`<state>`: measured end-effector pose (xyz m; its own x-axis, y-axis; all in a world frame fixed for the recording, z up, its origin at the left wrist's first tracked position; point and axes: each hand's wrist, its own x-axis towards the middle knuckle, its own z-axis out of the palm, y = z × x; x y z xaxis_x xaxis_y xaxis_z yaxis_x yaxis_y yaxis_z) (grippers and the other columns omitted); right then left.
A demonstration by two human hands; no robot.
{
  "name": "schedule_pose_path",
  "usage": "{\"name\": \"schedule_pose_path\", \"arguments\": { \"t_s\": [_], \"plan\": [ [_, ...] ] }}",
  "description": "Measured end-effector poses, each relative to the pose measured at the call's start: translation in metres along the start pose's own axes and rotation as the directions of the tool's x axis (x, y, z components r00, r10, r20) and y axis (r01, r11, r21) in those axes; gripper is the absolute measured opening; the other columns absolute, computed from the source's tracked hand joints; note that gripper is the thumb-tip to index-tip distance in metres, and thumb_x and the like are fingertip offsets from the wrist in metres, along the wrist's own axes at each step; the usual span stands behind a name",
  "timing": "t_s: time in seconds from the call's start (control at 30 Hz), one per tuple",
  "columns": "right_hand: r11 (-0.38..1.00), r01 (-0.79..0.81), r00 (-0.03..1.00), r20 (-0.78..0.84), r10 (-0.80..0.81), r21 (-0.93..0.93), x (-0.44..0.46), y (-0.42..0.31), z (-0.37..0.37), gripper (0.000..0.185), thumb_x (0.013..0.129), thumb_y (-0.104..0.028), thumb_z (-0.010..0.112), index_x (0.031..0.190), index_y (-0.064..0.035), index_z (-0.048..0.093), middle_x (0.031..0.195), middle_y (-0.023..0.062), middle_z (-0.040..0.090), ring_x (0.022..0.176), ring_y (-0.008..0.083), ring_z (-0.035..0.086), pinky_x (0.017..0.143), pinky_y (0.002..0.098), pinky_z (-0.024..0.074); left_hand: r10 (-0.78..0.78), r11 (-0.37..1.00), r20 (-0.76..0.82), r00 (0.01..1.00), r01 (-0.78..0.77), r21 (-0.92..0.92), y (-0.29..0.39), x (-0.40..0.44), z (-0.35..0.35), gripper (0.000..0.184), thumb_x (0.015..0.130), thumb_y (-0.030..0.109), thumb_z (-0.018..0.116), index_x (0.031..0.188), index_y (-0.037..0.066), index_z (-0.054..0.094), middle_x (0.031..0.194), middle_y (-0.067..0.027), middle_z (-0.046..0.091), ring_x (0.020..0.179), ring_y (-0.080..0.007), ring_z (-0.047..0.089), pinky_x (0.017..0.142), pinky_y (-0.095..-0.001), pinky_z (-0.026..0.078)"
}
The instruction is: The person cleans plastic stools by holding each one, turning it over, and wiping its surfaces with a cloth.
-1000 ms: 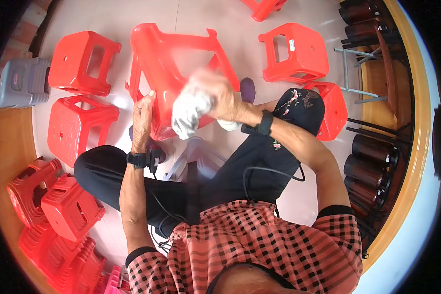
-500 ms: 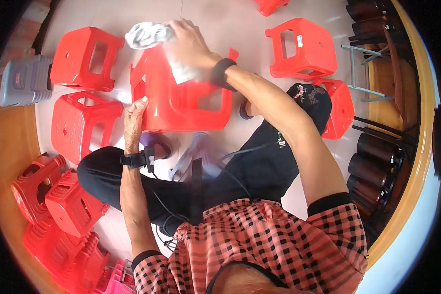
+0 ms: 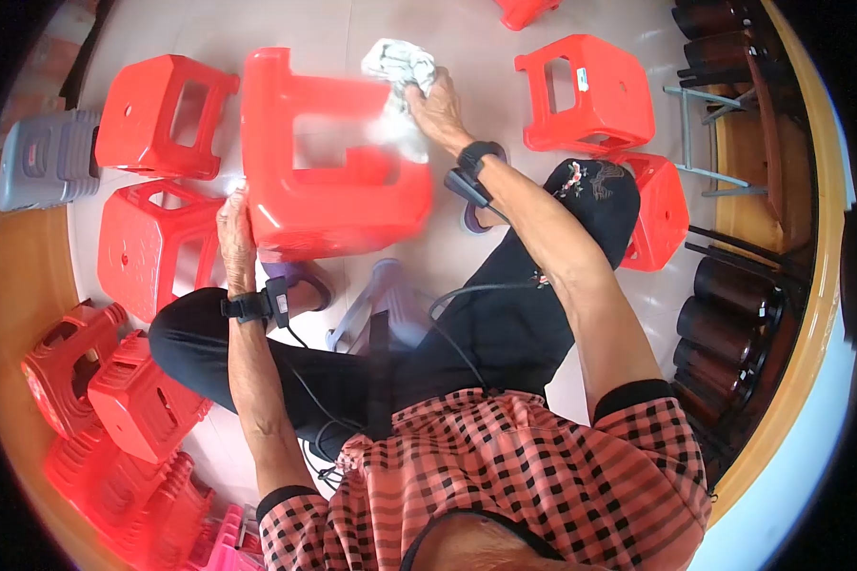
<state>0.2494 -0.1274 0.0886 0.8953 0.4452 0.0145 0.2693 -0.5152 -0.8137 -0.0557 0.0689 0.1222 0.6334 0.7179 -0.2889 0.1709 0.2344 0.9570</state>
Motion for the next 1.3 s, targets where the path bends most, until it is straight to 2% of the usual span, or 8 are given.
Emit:
{"name": "schedule_pose_path", "arguments": {
  "t_s": [0.13,0.23,0.37,0.47,0.6,0.83,1.1,1.3],
  "plan": [
    [0.999,-0.035,0.996,0.085,0.036,-0.011,-0.003,-0.03,0.008,0.068,0.074,-0.037,0.067,0.123,0.0032,0.042,0.123,0.0254,0.043,0.109,0.045,0.053,0.091,0.0487,0.0475,0.238,0.966,-0.182,0.954,-0.213,0.146,0.009,0.016,-0.024,0.023,0.09,0.022,0.066,0.098,0.001,0.063,0.086,-0.0059,0.062,0.081,-0.0173,0.055,0.079,-0.0363,0.045],
    [0.993,-0.077,0.992,0.096,0.086,-0.085,-0.003,-0.051,0.031,0.067,0.073,-0.036,0.068,0.122,0.0013,0.043,0.124,0.0236,0.042,0.11,0.0452,0.052,0.089,0.0504,0.0488,0.721,0.33,0.064,0.69,-0.422,0.844,0.05,-0.001,0.005,0.034,0.085,0.027,0.071,0.105,0.001,0.06,0.097,-0.0148,0.06,0.097,-0.0278,0.054,0.087,-0.043,0.041],
    [0.994,-0.051,0.99,0.128,0.063,-0.094,-0.016,-0.095,0.061,0.06,0.074,-0.031,0.068,0.12,-0.0002,0.046,0.123,0.0216,0.042,0.108,0.0454,0.051,0.086,0.0524,0.0502,0.349,0.226,0.483,0.804,-0.572,0.789,0.042,-0.049,0.073,0.049,0.076,0.034,0.077,0.104,-0.001,0.058,0.091,-0.0213,0.059,0.093,-0.0345,0.054,0.086,-0.0465,0.041],
    [0.977,0.16,0.972,0.195,-0.131,-0.14,-0.021,-0.082,0.088,0.053,0.076,-0.025,0.065,0.117,0.0022,0.047,0.121,0.023,0.042,0.106,0.0449,0.051,0.087,0.0523,0.0495,-0.103,0.515,0.385,0.917,-0.282,0.809,0.025,-0.056,0.076,0.053,0.076,0.041,0.074,0.096,-0.004,0.057,0.077,-0.0229,0.058,0.072,-0.0378,0.056,0.069,-0.0446,0.045],
    [0.94,0.331,0.932,0.129,-0.339,0.08,-0.029,-0.072,0.054,0.044,0.076,-0.021,0.062,0.113,0.0016,0.052,0.108,0.023,0.051,0.106,0.0399,0.049,0.095,0.0445,0.0434,-0.001,0.569,0.365,0.931,-0.3,0.766,0.017,-0.051,0.073,0.051,0.077,0.042,0.073,0.085,-0.006,0.056,0.072,-0.0242,0.057,0.067,-0.0405,0.055,0.062,-0.0453,0.044],
    [0.954,-0.246,0.964,0.059,0.259,-0.173,-0.001,0.041,-0.012,0.046,0.076,-0.019,0.066,0.117,-0.0022,0.053,0.103,0.0227,0.064,0.098,0.0412,0.061,0.086,0.0448,0.0494,0.233,0.62,0.463,0.856,-0.497,0.607,0.059,-0.066,0.067,0.036,0.082,0.028,0.071,0.074,-0.002,0.053,0.062,-0.0171,0.051,0.058,-0.0312,0.047,0.061,-0.0407,0.039],
    [0.939,0.303,0.953,-0.073,-0.295,0.16,0.002,-0.073,-0.04,0.033,0.081,-0.013,0.062,0.113,-0.0052,0.061,0.104,0.0168,0.064,0.094,0.0348,0.061,0.081,0.0377,0.0513,0.024,0.864,0.371,0.928,-0.205,0.459,0.04,-0.057,0.073,0.029,0.098,0.027,0.054,0.088,0.0,0.059,0.071,0.0025,0.053,0.071,-0.0074,0.045,0.064,-0.0263,0.04],
    [0.582,0.789,0.481,0.388,-0.786,0.2,-0.098,-0.141,-0.034,0.032,0.071,-0.003,0.06,0.101,-0.0128,0.067,0.092,0.0104,0.056,0.082,0.0276,0.062,0.069,0.0409,0.0532,0.166,0.934,0.271,0.948,-0.239,0.264,-0.014,-0.041,0.037,0.02,0.093,0.019,0.055,0.099,0.0,0.062,0.084,-0.0034,0.061,0.077,-0.014,0.057,0.07,-0.0299,0.048]
  ]
}}
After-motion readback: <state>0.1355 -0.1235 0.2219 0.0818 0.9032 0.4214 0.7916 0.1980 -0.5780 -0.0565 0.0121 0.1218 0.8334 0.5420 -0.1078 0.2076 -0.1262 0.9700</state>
